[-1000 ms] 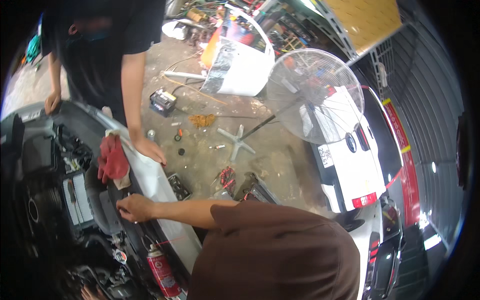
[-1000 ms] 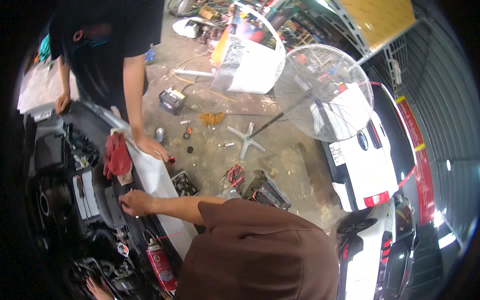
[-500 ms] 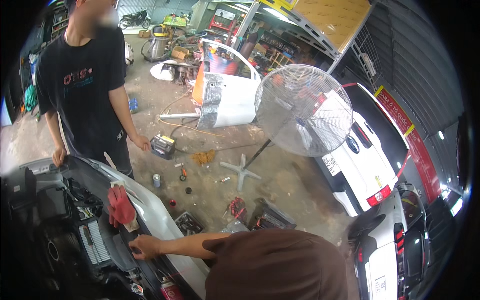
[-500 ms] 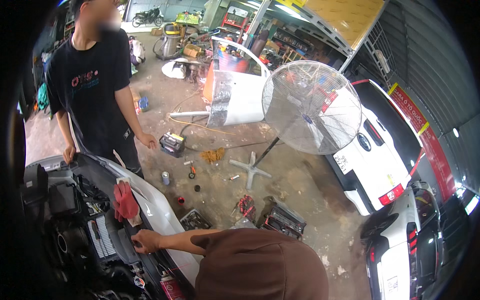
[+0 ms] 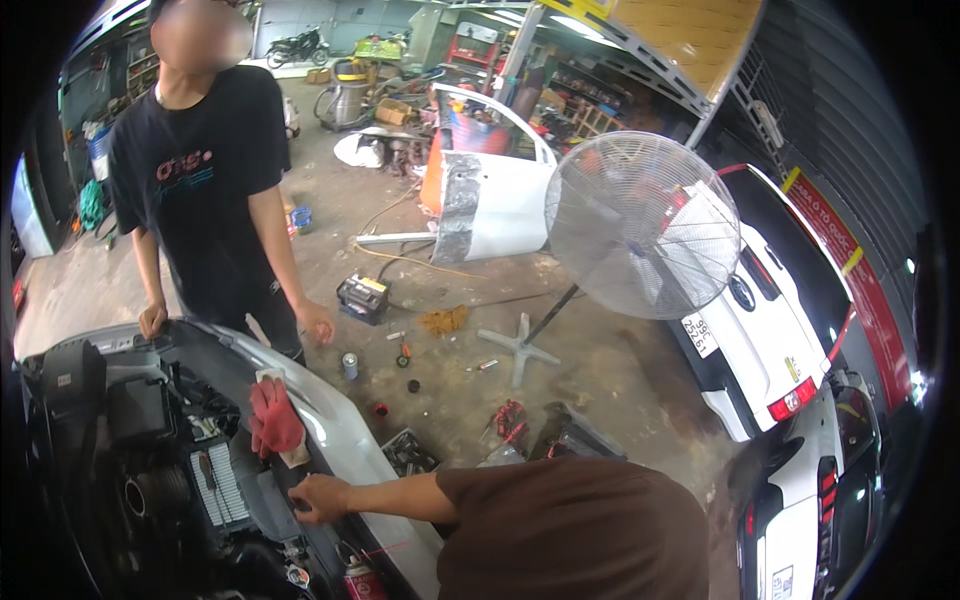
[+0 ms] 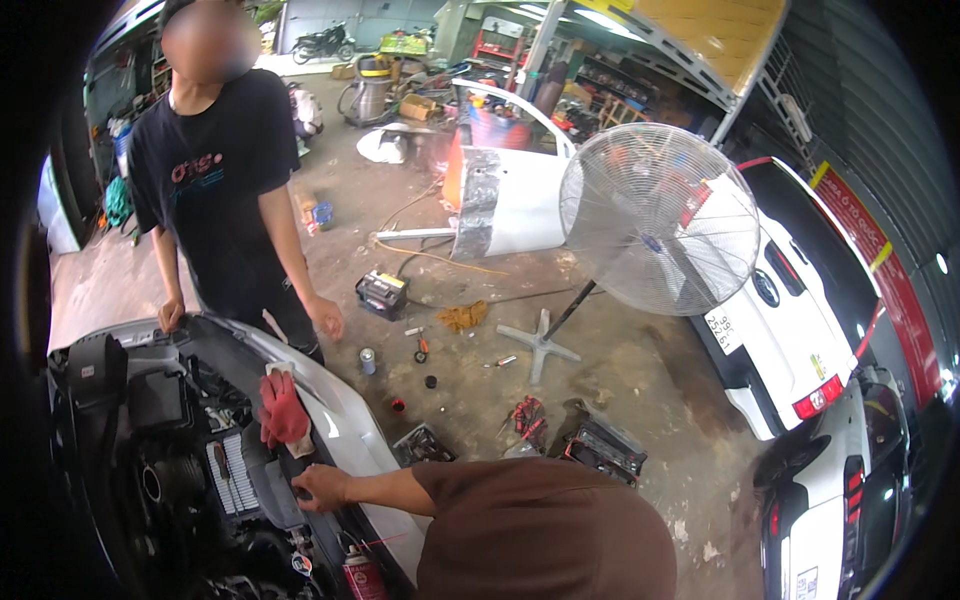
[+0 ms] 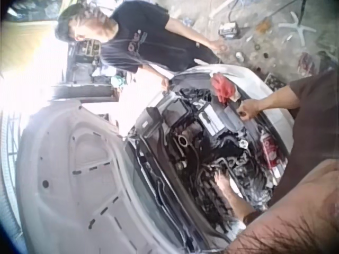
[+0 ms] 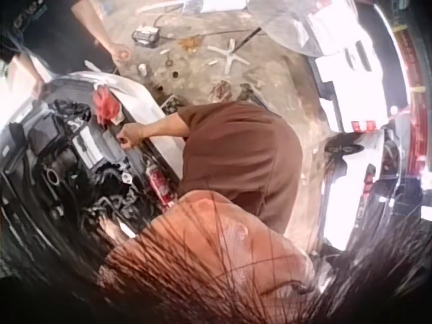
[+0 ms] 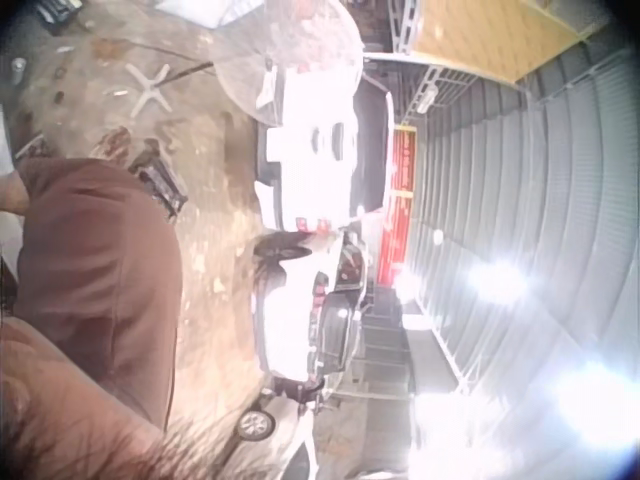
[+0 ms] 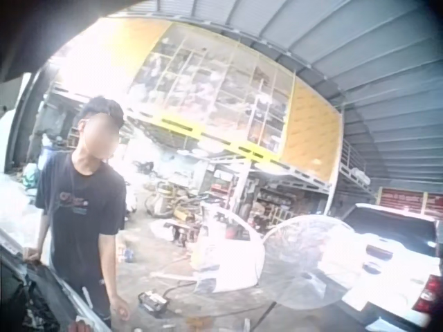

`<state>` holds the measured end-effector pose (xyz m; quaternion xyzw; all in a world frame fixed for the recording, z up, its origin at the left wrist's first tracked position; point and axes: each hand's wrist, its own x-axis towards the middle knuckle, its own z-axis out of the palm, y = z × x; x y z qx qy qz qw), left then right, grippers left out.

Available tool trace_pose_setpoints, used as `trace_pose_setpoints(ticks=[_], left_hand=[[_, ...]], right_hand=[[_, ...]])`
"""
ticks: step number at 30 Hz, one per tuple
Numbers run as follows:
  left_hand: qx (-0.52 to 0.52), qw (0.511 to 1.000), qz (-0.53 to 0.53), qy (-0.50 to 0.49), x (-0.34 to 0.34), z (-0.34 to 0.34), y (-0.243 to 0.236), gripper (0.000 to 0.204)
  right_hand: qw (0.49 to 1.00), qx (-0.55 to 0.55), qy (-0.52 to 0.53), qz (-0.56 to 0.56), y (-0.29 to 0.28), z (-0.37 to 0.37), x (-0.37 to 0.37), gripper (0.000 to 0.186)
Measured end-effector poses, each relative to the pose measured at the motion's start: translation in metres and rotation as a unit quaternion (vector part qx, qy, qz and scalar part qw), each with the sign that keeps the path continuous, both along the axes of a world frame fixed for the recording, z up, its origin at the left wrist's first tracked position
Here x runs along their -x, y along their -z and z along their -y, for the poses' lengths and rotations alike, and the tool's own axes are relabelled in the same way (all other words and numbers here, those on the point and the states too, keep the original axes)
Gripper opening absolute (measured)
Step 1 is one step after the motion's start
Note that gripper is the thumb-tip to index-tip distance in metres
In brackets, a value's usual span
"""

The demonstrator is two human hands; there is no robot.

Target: The person services a car engine, manipulating components near the fuel rail. They use a socket wrench to tighten or loosen bolts and apply a spray from a can to the engine parts.

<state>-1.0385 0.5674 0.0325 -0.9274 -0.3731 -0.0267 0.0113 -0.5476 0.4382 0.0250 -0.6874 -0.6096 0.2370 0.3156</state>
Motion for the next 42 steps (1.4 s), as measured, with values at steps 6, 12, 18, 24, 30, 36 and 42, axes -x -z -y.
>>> trace_pose_setpoints(ticks=[6,12,18,24,30,36,42], left_hand=[[0.147,0.982,0.025,-0.114,0.053,-0.01,0.101,0.063],[0.078,0.991,0.003,-0.108,-0.013,-0.032,-0.025,0.049],[0.19,0.973,0.011,-0.134,0.006,-0.008,-0.015,0.046],[0.171,0.974,-0.005,-0.146,0.005,0.001,-0.011,0.047],[0.156,0.975,-0.017,-0.156,-0.006,0.001,-0.011,0.043],[0.131,0.985,0.051,-0.104,0.003,0.0,-0.008,0.044],[0.081,0.984,-0.066,-0.144,-0.009,0.02,-0.005,0.035]], right_hand=[[0.999,-0.02,-0.026,0.006,0.043,-0.013,-0.005,0.038],[0.997,-0.066,-0.035,-0.007,0.002,-0.033,-0.013,0.016],[0.998,-0.002,-0.032,-0.058,0.014,-0.022,0.008,0.016],[0.998,-0.01,-0.044,-0.049,0.007,-0.018,0.008,0.017],[0.998,-0.012,-0.04,-0.056,0.008,-0.021,0.004,0.017],[0.998,-0.017,-0.034,-0.047,0.008,-0.022,0.002,0.017],[0.997,0.005,-0.035,-0.07,0.004,-0.022,0.007,0.018]])
